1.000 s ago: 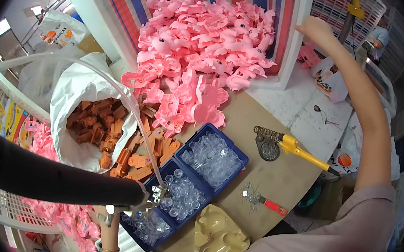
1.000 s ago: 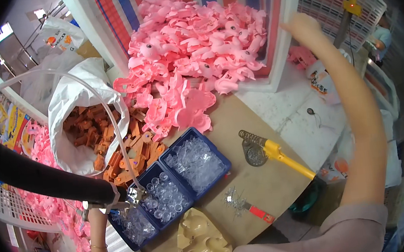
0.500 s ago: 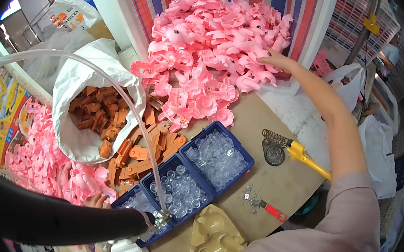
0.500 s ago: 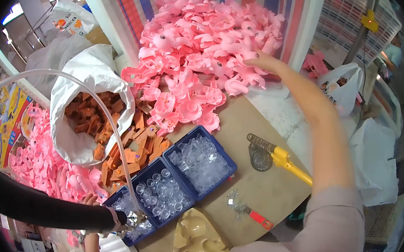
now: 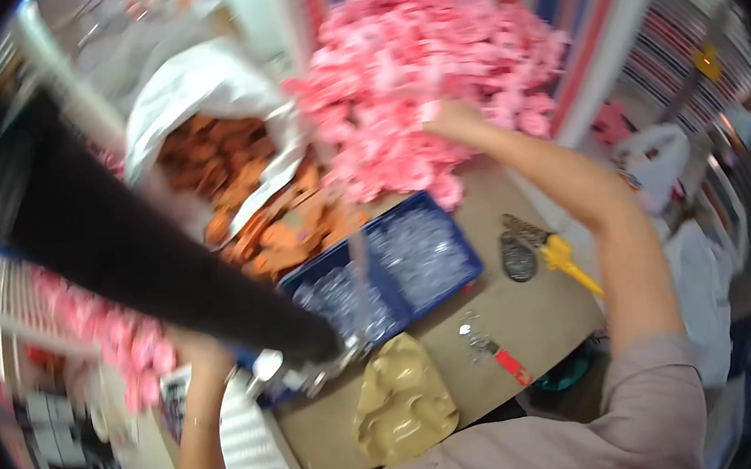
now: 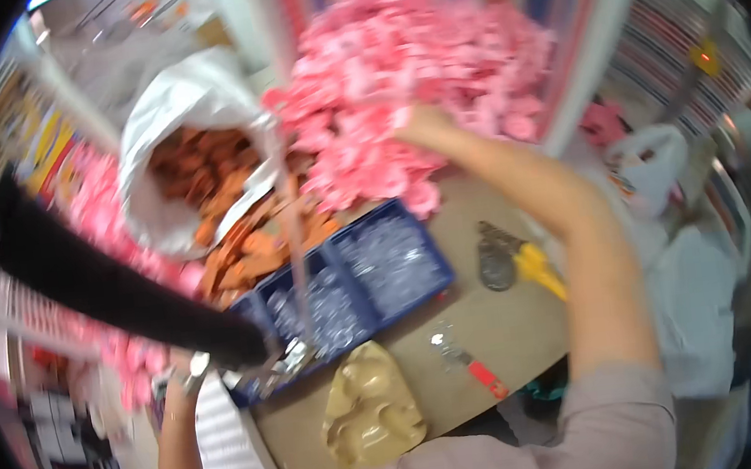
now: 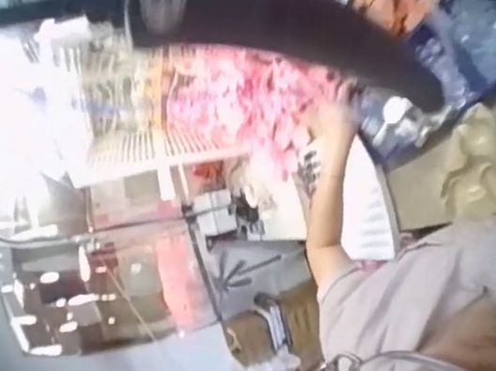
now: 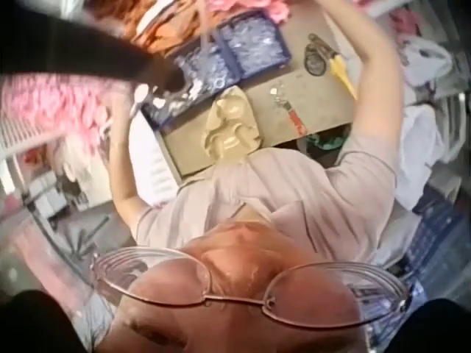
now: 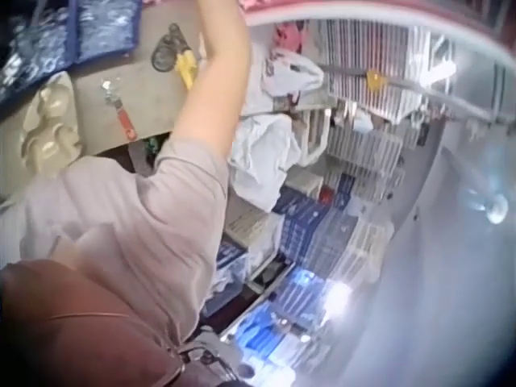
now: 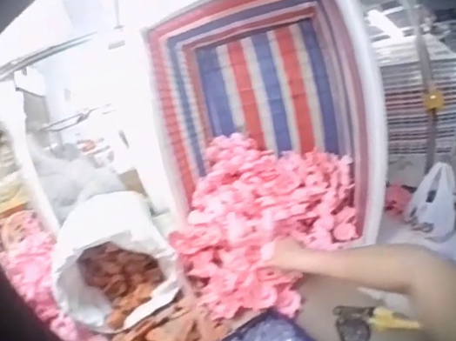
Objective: Assembling small electronic toy ponies by connecting internal wiring, soldering components, and screwing the plastic shells together.
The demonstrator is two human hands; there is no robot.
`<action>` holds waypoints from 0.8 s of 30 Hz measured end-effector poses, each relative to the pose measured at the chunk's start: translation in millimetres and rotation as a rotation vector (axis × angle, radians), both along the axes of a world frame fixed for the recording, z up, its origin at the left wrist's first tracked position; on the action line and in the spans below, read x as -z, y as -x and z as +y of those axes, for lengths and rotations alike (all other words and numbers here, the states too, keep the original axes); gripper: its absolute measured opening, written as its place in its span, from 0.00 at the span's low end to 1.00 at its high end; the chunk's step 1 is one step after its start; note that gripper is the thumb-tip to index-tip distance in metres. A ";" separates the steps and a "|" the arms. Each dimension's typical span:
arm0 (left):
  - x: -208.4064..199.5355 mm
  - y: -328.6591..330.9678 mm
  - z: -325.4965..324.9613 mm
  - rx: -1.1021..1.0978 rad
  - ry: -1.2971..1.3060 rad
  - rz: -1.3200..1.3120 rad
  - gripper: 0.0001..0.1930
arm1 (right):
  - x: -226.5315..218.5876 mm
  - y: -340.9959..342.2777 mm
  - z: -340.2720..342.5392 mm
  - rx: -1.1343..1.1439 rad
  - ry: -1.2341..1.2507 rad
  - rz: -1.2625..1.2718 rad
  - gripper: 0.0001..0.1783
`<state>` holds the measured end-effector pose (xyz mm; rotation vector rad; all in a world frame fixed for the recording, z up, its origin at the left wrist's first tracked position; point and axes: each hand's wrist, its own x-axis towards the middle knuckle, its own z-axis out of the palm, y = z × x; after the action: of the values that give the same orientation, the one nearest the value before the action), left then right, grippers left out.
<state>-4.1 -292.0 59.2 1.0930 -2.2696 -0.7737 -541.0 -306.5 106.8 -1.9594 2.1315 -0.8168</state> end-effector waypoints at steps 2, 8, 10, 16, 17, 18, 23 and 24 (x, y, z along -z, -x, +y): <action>-21.9 12.7 0.1 0.053 0.636 -0.459 0.14 | 24.3 34.5 -10.6 -0.218 0.080 0.310 0.18; -49.1 7.3 -6.6 -0.377 0.454 -0.222 0.08 | 19.6 76.0 -44.1 -0.093 -0.025 -0.017 0.34; -94.9 25.0 13.6 -0.303 0.248 0.282 0.08 | 12.4 122.3 -30.3 0.027 0.054 0.319 0.31; -166.2 33.1 172.9 0.877 -0.271 1.323 0.32 | -4.0 119.5 -34.2 -0.116 0.417 0.728 0.24; -185.9 33.0 187.6 0.796 -0.319 1.210 0.23 | -16.2 155.4 -19.3 0.060 0.338 0.724 0.22; -196.5 29.2 202.9 0.751 -0.309 1.204 0.23 | -24.7 154.3 -21.8 0.192 0.262 0.695 0.22; -209.4 27.8 223.2 0.851 -0.239 1.459 0.33 | -54.6 28.9 -19.3 0.361 -0.041 0.863 0.20; -205.5 26.4 229.8 0.847 -0.242 1.468 0.33 | -63.1 32.8 0.2 0.343 0.017 0.881 0.19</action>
<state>-30.5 -62.2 264.7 -0.4859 -1.1909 -1.4852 -573.9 -306.4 169.9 -2.2508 2.9755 0.0684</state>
